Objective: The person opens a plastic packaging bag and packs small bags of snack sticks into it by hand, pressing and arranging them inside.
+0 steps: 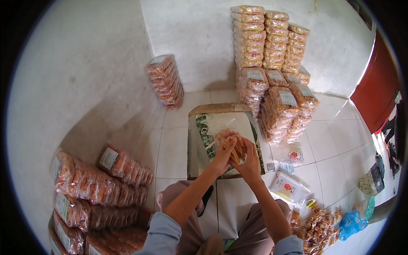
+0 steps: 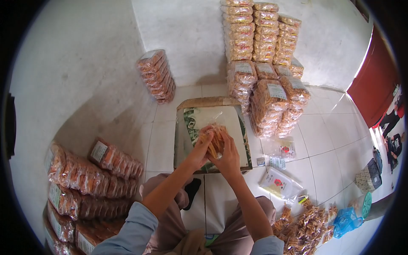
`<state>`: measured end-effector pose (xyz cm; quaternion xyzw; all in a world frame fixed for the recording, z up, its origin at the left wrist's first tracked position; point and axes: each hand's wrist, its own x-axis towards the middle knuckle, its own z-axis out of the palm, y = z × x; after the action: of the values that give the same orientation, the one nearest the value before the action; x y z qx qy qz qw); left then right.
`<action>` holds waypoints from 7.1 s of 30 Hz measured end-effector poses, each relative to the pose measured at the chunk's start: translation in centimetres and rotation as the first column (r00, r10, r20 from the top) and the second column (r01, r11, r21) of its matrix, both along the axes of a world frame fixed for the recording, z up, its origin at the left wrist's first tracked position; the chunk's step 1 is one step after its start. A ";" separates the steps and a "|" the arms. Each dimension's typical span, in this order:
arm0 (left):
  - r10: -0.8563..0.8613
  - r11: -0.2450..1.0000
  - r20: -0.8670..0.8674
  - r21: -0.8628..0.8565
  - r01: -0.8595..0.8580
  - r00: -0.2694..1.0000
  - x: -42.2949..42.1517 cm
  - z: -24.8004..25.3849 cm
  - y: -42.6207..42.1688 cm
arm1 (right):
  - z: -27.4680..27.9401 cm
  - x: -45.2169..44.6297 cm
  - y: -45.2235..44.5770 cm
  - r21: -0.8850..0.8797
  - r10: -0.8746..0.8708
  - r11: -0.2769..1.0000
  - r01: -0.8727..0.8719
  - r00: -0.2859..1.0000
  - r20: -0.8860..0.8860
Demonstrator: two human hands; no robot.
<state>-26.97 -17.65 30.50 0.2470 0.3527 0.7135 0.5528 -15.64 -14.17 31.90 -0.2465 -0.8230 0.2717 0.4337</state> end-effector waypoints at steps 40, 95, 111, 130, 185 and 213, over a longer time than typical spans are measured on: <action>0.118 0.903 -0.992 0.090 -0.421 0.041 -0.7 -19.4 -1.8 | -15.6 5.2 1.1 -0.222 -0.599 0.789 0.574 0.798 -0.066; 0.525 0.659 -0.516 -0.257 -0.707 0.677 -7.9 -19.8 5.0 | -20.4 -4.7 2.6 -0.258 -0.135 0.948 0.188 0.969 0.208; 0.284 0.899 0.076 -0.368 -0.238 0.956 -8.5 -19.9 5.3 | -19.5 -4.1 3.8 -0.230 0.097 0.972 -0.054 0.979 0.179; -0.033 0.864 -0.419 -0.468 -0.184 0.907 -6.7 -17.6 4.5 | -18.4 -9.0 4.8 -0.429 -0.109 0.898 0.102 0.994 0.009; -0.086 0.786 -0.663 -0.503 -0.358 0.744 -8.0 -20.0 5.7 | -18.6 -8.1 6.1 -0.375 -0.016 0.927 0.021 1.000 0.018; -0.117 0.826 -0.365 -0.553 -0.113 0.924 -9.3 -18.9 4.9 | -20.4 -9.7 6.3 -0.259 -0.160 0.955 0.143 0.986 -0.046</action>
<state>-36.27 -12.79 11.60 0.2075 0.6482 0.5144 0.5217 -25.31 -7.83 11.51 -0.3534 -0.7449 0.3494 0.4451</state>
